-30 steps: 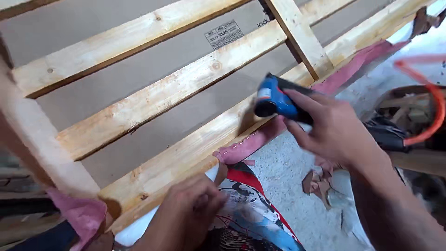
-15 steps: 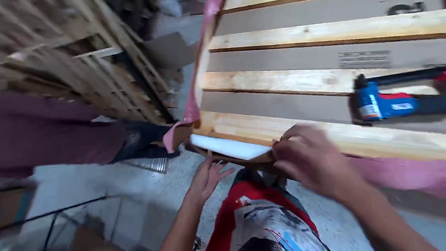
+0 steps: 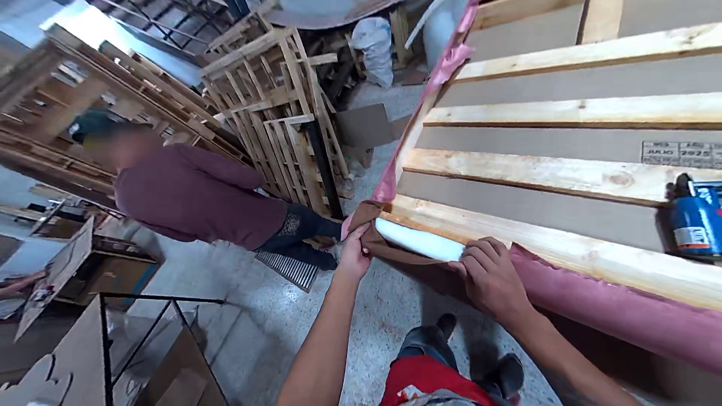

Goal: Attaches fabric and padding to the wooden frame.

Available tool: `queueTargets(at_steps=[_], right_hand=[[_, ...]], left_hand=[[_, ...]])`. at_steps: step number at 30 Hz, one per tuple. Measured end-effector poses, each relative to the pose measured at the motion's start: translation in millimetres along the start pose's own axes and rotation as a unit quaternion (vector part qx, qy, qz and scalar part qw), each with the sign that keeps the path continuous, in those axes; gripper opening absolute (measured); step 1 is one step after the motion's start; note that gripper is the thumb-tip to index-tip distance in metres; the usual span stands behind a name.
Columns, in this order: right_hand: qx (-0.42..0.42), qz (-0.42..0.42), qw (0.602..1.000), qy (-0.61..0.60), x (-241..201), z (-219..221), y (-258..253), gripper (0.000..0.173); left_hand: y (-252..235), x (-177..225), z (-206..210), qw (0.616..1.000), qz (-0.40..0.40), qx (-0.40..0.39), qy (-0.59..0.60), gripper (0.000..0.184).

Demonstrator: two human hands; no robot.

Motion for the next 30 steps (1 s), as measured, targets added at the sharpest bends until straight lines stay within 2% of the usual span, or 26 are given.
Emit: queueTargets(at_steps=[2,4,6,8,9,10,11,12,13,14,15,16,17,18,20,23,27,28,30], right_hand=[[-0.034,0.040,0.998,0.022,-5,-4,-10,0.047],[-0.108,0.055,0.992,0.040,-20,-5,-24,0.051],[-0.165,0.034,0.984,0.061,-39,8,-35,0.032],[-0.158,0.023,0.985,0.060,-43,23,-41,0.007],[-0.144,0.027,0.988,0.049,-42,27,-41,0.004],[-0.132,0.033,0.990,0.043,-41,31,-39,0.005],[-0.122,0.040,0.991,0.040,-42,33,-35,0.007],[-0.120,0.048,0.991,0.039,-45,34,-33,0.007],[-0.129,0.056,0.989,0.043,-48,34,-34,0.007],[-0.147,0.061,0.986,0.051,-51,34,-37,0.009],[-0.161,0.064,0.983,0.055,-53,35,-39,0.010],[-0.167,0.066,0.982,0.054,-54,36,-40,0.009],[-0.162,0.075,0.983,0.045,-53,37,-40,0.007],[-0.159,0.092,0.982,0.030,-52,37,-40,0.007],[-0.146,0.133,0.980,-0.006,-50,35,-42,0.011],[-0.104,0.176,0.978,-0.048,-48,29,-47,0.023],[-0.025,0.232,0.969,-0.083,-46,29,-49,0.023],[0.009,0.256,0.963,-0.080,-45,31,-49,0.022],[0.079,0.306,0.947,-0.057,-47,37,-46,0.021]], left_hand=[[7,26,17,0.993,0.075,-0.047,-0.071,0.010],[13,39,34,0.988,0.083,-0.090,-0.096,0.011],[6,39,47,0.992,0.067,-0.083,-0.063,0.011],[-2,37,66,0.992,0.075,-0.089,-0.051,0.012],[-1,38,74,0.983,0.108,-0.132,-0.069,0.011],[4,39,80,0.957,0.155,-0.219,-0.108,0.014],[13,39,84,0.905,0.211,-0.324,-0.175,0.022],[23,38,86,0.825,0.270,-0.432,-0.244,0.034],[31,35,85,0.725,0.326,-0.512,-0.325,0.049],[35,28,82,0.615,0.381,-0.564,-0.400,0.054],[33,19,75,0.506,0.425,-0.592,-0.462,0.050],[27,9,67,0.426,0.452,-0.609,-0.493,0.038],[17,2,62,0.384,0.471,-0.623,-0.492,0.020],[8,-3,60,0.372,0.487,-0.632,-0.474,0.009],[-2,-6,67,0.376,0.510,-0.645,-0.426,0.010],[-7,1,78,0.453,0.496,-0.644,-0.365,0.013],[-11,6,92,0.575,0.464,-0.581,-0.343,0.010],[-11,4,96,0.598,0.464,-0.556,-0.344,0.010],[-8,-6,102,0.619,0.477,-0.511,-0.357,0.010]])
Point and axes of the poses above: each hand's wrist, its own y-axis away from the middle knuckle, its own z-axis out of the palm, x = y × z, the point moved 5 cm from there along -y, towards the middle knuckle, and after that the axes turned 12 degrees about y, right-handed, at the moved point
